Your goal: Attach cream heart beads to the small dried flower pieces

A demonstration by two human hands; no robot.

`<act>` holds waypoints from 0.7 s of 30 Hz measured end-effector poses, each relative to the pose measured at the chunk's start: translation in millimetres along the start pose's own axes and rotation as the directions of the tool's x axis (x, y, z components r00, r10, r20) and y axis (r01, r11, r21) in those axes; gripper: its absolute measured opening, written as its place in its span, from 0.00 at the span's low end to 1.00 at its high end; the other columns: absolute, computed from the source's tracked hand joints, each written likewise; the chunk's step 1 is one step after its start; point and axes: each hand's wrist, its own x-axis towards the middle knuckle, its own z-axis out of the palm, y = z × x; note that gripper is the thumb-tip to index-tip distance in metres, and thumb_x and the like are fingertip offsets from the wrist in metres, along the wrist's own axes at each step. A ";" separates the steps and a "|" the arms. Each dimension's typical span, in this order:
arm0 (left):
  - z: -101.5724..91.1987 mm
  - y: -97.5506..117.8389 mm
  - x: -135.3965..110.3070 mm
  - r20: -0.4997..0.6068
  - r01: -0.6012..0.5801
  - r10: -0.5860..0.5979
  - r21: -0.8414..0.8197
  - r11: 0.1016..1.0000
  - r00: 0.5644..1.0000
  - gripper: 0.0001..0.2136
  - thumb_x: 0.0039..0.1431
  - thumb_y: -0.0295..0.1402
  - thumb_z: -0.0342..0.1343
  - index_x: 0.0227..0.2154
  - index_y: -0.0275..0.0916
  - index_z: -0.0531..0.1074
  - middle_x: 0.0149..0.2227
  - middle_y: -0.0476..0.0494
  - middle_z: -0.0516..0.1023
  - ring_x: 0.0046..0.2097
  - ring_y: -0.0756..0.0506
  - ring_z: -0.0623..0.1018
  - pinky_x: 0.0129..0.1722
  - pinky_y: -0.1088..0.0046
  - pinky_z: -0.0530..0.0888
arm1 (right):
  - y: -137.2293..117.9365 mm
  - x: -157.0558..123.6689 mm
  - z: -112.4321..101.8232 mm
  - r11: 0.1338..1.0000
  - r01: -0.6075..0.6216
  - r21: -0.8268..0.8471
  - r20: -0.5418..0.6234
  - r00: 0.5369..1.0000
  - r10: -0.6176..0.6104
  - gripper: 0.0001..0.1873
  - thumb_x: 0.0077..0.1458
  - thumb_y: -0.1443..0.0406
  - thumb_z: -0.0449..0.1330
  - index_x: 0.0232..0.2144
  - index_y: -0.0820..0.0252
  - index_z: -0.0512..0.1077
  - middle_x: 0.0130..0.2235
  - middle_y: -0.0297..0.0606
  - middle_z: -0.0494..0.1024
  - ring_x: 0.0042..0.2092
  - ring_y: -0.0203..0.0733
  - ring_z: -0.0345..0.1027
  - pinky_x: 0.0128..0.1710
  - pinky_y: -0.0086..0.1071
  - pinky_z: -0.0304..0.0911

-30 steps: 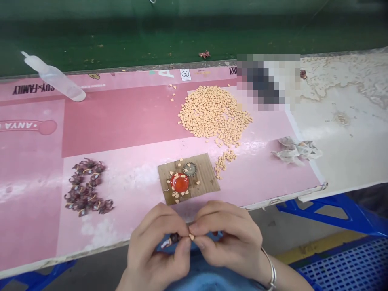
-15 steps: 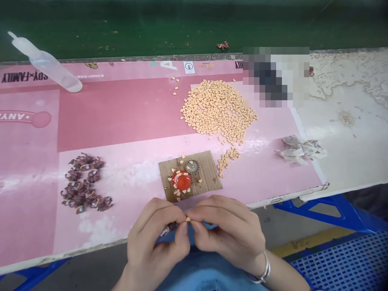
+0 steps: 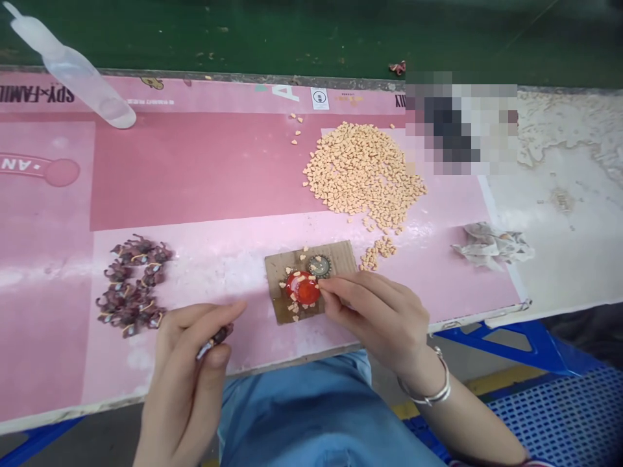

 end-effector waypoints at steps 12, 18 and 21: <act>36.9 39.4 0.1 -0.172 0.349 -0.439 -0.387 0.853 0.882 0.15 0.67 0.49 0.68 0.39 0.44 0.77 0.36 0.49 0.83 0.38 0.48 0.86 0.43 0.77 0.84 | 1.7 4.2 -9.5 0.998 0.047 -0.029 0.099 0.994 -0.044 0.07 0.71 0.74 0.61 0.44 0.58 0.75 0.34 0.35 0.87 0.32 0.37 0.81 0.35 0.29 0.78; 38.3 35.4 8.2 -0.003 0.410 -0.498 -0.565 0.716 0.867 0.18 0.64 0.52 0.69 0.44 0.43 0.81 0.30 0.49 0.82 0.31 0.49 0.82 0.33 0.78 0.81 | -6.6 11.9 -17.2 1.000 -0.015 -0.001 0.046 0.999 0.015 0.11 0.67 0.77 0.63 0.43 0.55 0.76 0.34 0.32 0.88 0.32 0.35 0.82 0.38 0.26 0.80; 39.0 32.7 11.9 0.079 0.400 -0.450 -0.610 0.684 0.889 0.17 0.62 0.52 0.71 0.40 0.44 0.81 0.28 0.50 0.81 0.29 0.51 0.80 0.30 0.81 0.78 | -7.8 13.2 -14.3 1.000 -0.010 -0.006 0.036 0.999 0.010 0.11 0.68 0.77 0.63 0.43 0.55 0.76 0.34 0.33 0.87 0.31 0.35 0.82 0.36 0.26 0.79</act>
